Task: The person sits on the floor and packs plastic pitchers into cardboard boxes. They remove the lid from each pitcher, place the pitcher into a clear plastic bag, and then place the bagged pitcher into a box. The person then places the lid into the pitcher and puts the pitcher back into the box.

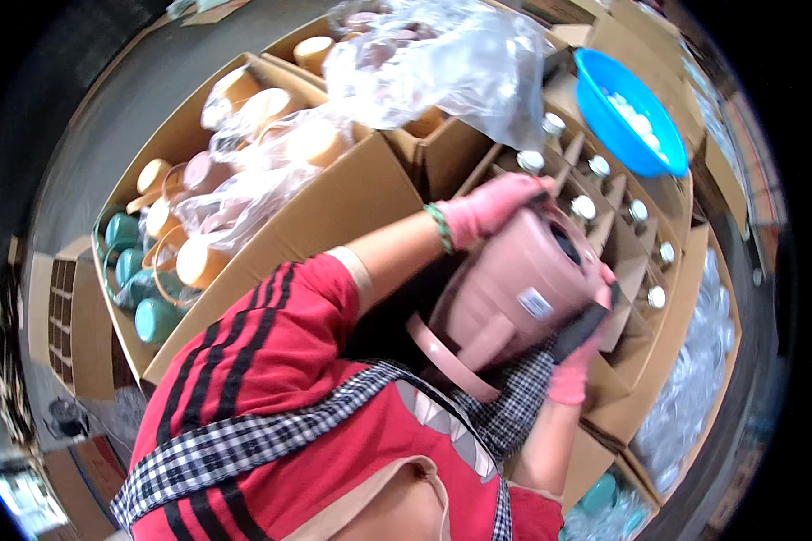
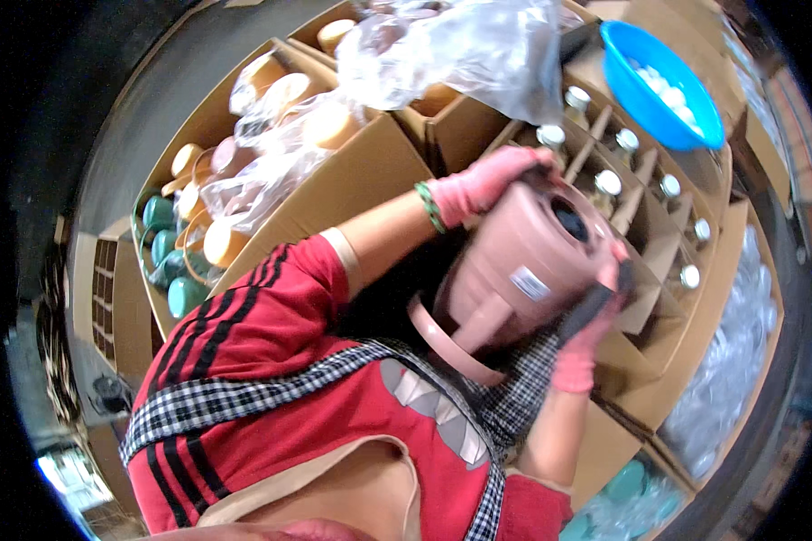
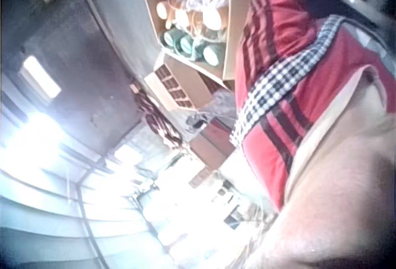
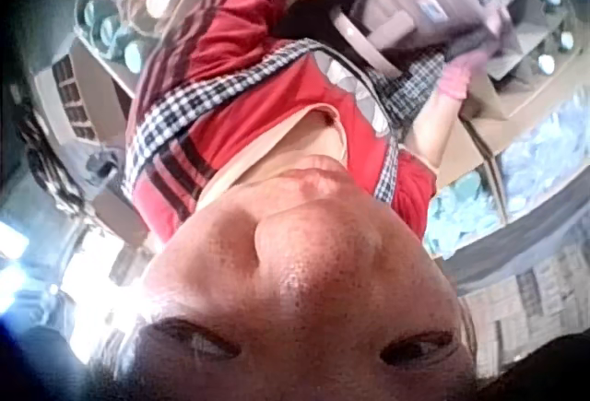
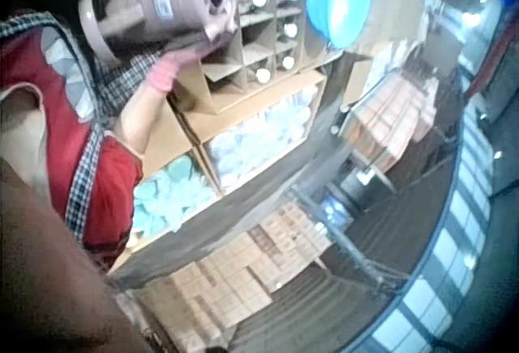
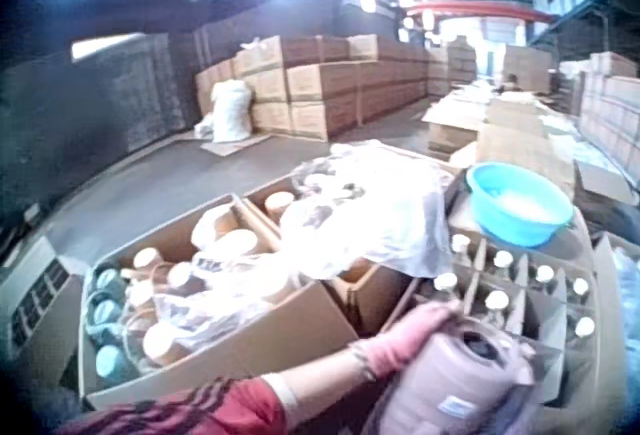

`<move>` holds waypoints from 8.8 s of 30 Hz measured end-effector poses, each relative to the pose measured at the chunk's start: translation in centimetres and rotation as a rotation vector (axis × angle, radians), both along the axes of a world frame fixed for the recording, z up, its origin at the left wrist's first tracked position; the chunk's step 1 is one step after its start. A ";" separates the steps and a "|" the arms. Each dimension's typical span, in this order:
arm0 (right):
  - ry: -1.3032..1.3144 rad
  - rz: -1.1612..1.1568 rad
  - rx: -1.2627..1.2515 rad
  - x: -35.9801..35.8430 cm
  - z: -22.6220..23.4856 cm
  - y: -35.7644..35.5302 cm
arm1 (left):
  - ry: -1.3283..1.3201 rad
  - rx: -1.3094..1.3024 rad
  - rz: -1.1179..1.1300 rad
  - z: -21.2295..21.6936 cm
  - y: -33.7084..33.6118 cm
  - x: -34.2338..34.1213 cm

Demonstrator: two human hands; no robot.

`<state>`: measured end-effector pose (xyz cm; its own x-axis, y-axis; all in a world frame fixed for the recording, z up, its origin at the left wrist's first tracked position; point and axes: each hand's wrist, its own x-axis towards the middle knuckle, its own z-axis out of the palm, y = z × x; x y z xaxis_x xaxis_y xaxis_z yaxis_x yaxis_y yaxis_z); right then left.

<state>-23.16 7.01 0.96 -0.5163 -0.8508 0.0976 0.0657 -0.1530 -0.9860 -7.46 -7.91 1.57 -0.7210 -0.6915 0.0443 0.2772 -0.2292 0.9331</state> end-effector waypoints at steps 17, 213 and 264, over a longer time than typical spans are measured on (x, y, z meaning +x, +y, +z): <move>-0.058 0.063 0.149 0.3 1.7 -1.7 | -0.276 -1.073 0.649 5.7 5.3 1.6; -0.020 0.195 -0.114 -1.0 1.6 -2.6 | -0.255 0.094 0.020 -2.6 -4.5 -0.7; 0.098 0.065 0.045 -0.2 3.3 0.0 | 0.177 0.423 -0.333 -2.8 -1.7 -0.7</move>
<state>-23.40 7.02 4.21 -0.4497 -0.8869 0.1061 -0.0230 -0.1072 -0.9940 -8.13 -9.65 -1.19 -0.9099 -0.4120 -0.0476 0.2696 -0.6748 0.6870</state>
